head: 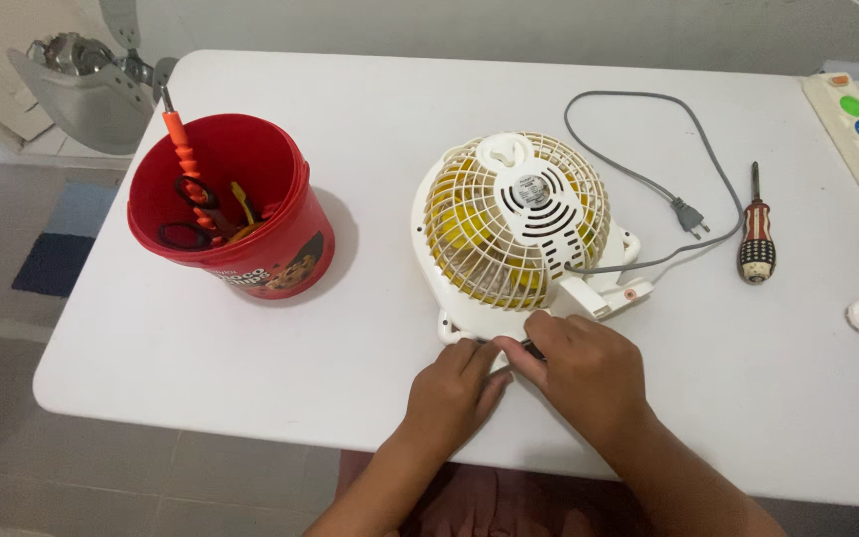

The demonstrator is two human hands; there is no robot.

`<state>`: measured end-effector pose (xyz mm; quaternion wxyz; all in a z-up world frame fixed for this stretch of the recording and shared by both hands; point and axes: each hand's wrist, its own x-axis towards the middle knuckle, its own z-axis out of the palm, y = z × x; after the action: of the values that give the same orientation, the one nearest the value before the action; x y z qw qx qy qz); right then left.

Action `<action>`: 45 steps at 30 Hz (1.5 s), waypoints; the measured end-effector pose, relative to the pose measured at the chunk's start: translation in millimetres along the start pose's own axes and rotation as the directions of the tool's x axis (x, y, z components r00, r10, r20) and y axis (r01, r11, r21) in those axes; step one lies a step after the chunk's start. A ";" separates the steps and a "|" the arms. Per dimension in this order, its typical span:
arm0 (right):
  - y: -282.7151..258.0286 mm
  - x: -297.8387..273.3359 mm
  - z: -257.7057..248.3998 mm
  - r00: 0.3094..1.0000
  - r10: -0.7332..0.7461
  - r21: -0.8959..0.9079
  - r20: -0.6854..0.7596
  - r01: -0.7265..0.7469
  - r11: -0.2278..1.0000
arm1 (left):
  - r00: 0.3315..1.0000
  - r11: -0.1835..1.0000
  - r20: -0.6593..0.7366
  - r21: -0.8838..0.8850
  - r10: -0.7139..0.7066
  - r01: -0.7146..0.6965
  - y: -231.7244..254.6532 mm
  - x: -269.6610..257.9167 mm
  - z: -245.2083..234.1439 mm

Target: The person unplugs a yellow and blue cartoon-style electric fan, removes the front grille and central cap, then uses a screwdriver to remove screws from the back of the fan base. The person continues to unscrew multiple fasteners from the rear housing.

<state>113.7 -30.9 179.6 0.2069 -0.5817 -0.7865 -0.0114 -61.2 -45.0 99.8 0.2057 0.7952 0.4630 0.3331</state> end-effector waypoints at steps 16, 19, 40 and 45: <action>14.9 24.4 -40.1 0.842 -0.094 0.386 0.531 -0.142 0.912 | 0.983 0.996 0.169 0.036 0.071 -0.078 -0.4 26.0 -21.4; 23.6 23.3 -33.5 0.876 -0.262 0.494 0.405 0.032 0.869 | 0.985 0.969 0.100 -0.218 0.144 -0.119 -3.6 28.9 -10.2; 53.2 16.8 11.8 0.956 -0.290 0.545 0.052 0.216 0.810 | 0.975 0.578 0.126 -0.788 -0.185 0.211 -21.6 9.3 45.0; 53.8 21.1 -3.5 0.939 -0.321 0.647 0.125 0.168 0.744 | 0.987 0.632 0.090 -0.759 -0.137 0.157 -11.3 10.6 34.3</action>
<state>159.3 4.8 178.0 0.2933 -0.3678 -0.8333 0.2904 -39.6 -30.9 72.4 0.5530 0.5981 0.3402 0.4697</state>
